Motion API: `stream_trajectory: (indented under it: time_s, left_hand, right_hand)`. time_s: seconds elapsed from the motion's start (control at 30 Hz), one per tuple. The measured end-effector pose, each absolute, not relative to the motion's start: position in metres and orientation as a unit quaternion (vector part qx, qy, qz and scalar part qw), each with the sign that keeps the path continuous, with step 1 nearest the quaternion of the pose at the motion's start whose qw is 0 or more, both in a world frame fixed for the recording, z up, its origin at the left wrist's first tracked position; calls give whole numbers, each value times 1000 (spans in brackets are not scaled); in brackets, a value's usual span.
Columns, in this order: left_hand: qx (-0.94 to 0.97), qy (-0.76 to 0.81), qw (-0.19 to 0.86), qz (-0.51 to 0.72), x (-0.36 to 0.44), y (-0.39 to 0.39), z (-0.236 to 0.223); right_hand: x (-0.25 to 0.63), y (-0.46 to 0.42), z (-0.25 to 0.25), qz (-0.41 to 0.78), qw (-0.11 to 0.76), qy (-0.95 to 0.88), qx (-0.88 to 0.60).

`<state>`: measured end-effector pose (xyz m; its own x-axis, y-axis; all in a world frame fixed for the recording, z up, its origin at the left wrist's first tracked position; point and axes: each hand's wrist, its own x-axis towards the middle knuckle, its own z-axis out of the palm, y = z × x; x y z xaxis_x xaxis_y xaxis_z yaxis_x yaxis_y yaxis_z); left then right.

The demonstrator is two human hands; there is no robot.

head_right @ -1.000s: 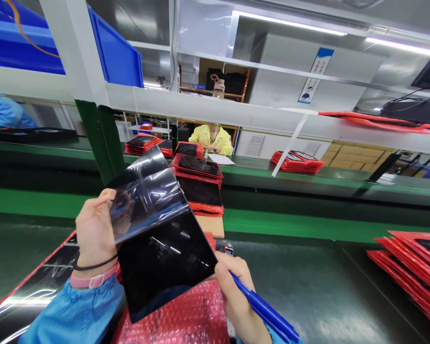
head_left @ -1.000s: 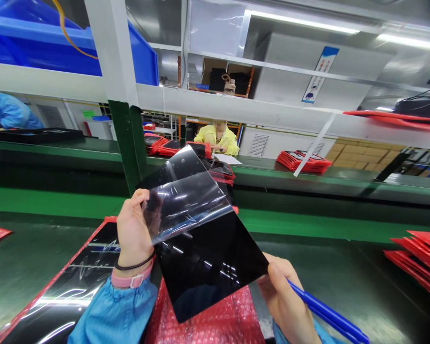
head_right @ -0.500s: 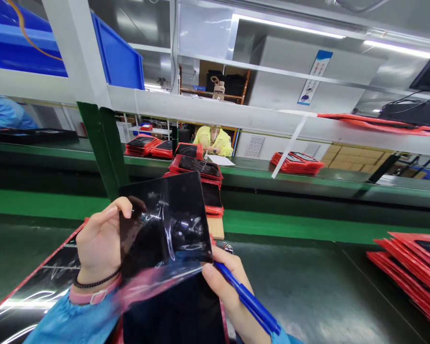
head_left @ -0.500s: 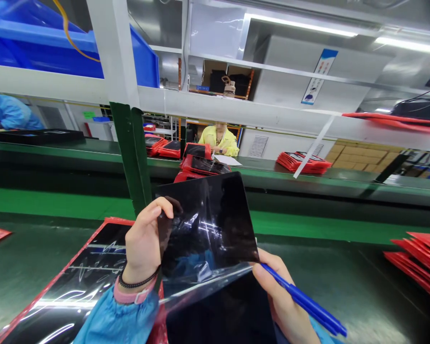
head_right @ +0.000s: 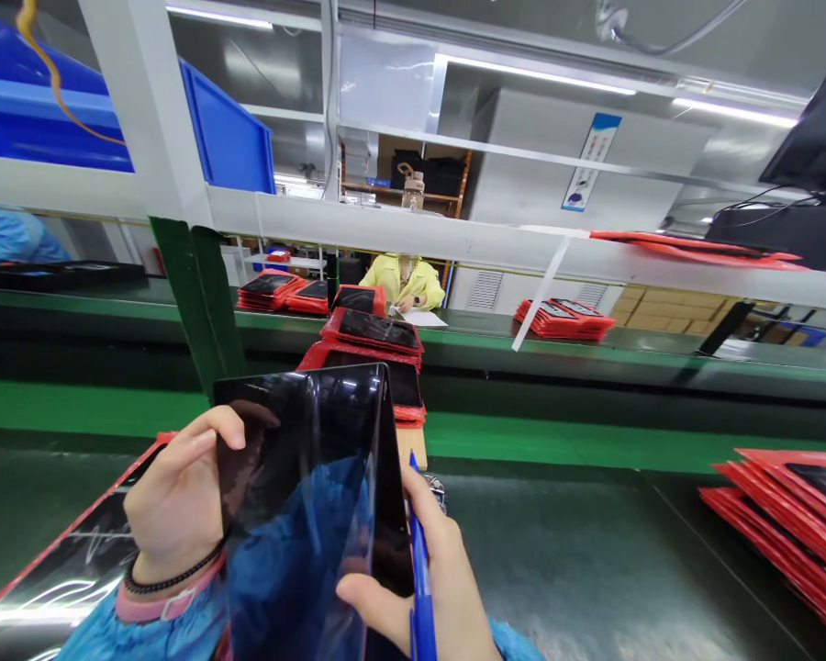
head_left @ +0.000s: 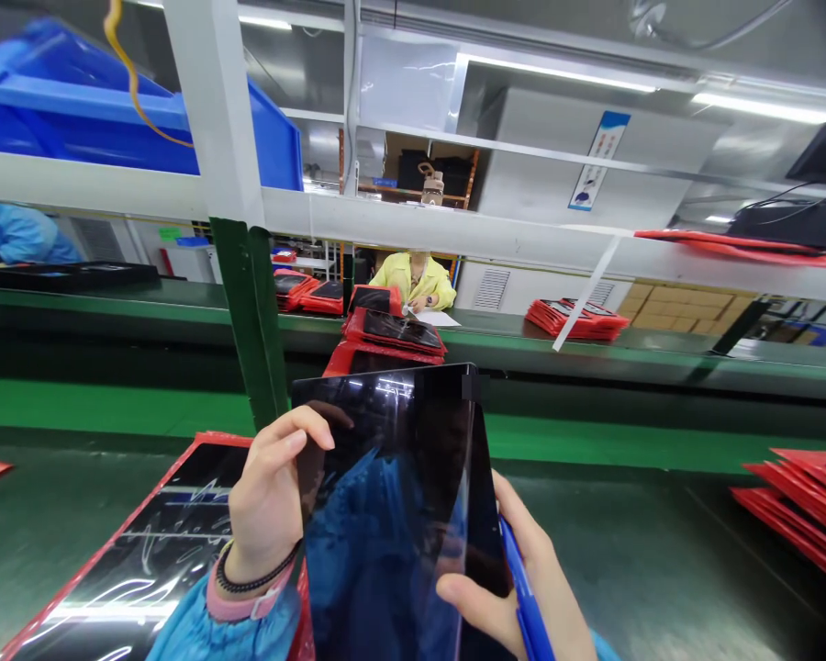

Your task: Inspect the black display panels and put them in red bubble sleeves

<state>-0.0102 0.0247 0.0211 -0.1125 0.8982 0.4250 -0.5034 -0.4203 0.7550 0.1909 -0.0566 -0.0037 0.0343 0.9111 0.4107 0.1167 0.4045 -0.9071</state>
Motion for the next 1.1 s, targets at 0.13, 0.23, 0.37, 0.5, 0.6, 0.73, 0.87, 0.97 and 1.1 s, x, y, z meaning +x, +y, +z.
stream_trajectory:
  time_s: [0.13,0.23,0.37,0.5,0.6,0.73,0.87,0.97,1.1]
  left_hand:
    - [451,218,493,711,-10,24,21]
    - [449,218,491,714,-11,24,20]
    - [452,218,483,717,-13,24,20]
    - [455,212,470,726,-14,24,20]
    - [452,207,466,732,-15,25,19]
    - [449,213,474,727,-15,26,19]
    - [456,208,459,734,-15,25,20]
    - [460,196,445,743,-14,25,20]
    - [463,189,436,748,-14,27,17]
  right_hand:
    - [192,-58,-15,154,613,-665,-397]
    - [194,-57,-20,19,609,-699,-374]
    - [193,-57,-20,-28,585,-709,-394]
    - [192,-58,-20,-18,588,-692,-418]
    - [192,-58,-22,-20,593,-678,-433]
    - [192,-57,-26,-31,597,-680,-424]
    - [191,-53,-27,-91,605,-684,-396]
    - [190,-52,-22,-149,586,-687,-403]
    - [188,-57,-12,-189,543,-682,-452]
